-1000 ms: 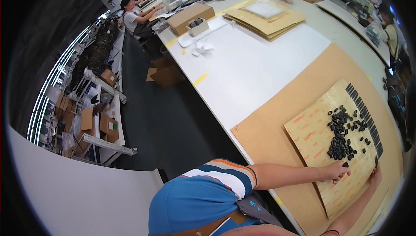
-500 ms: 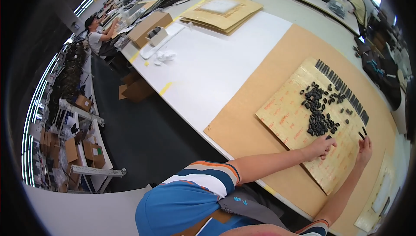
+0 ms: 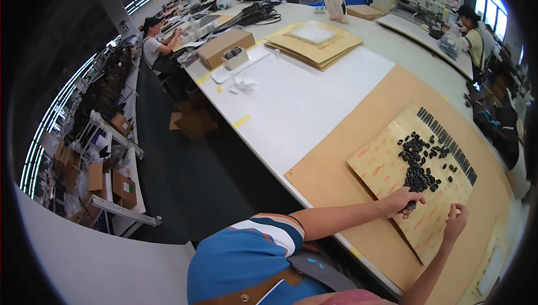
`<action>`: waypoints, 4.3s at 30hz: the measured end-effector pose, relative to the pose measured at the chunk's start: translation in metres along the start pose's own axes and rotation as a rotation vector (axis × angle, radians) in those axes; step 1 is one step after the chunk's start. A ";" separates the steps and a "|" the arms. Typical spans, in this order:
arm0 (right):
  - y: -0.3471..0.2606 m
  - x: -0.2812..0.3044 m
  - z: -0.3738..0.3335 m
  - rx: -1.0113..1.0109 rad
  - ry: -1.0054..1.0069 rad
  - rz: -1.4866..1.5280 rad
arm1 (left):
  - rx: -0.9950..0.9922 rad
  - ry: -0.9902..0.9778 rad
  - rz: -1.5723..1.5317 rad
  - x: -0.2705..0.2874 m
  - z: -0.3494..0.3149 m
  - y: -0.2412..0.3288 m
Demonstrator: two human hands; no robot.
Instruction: The recorder is manually assembling small black rubber or leather components by fitting them together or onto a template.
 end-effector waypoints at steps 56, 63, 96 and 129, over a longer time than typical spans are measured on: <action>-0.060 -0.135 -0.161 -0.524 -0.100 0.947 | 0.124 0.046 0.076 0.064 -0.100 -0.047; -0.049 -0.134 -0.155 -0.538 -0.113 0.903 | 0.005 0.017 -0.066 0.057 -0.098 -0.050; -0.098 -0.148 -0.186 -0.357 -0.161 0.791 | 0.039 0.161 0.209 0.048 -0.111 -0.050; -0.096 -0.155 -0.193 -0.523 -0.496 0.782 | 0.346 0.082 0.500 0.063 -0.118 -0.041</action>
Point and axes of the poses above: each hand's wrist, its own z-axis towards the middle knuckle, its own x-axis out of the back of the hand, y = z × x, the point moved 7 cm from there along z, towards the middle knuckle, and after that the axes turned 7 degrees about x, right-handed, at the moved point
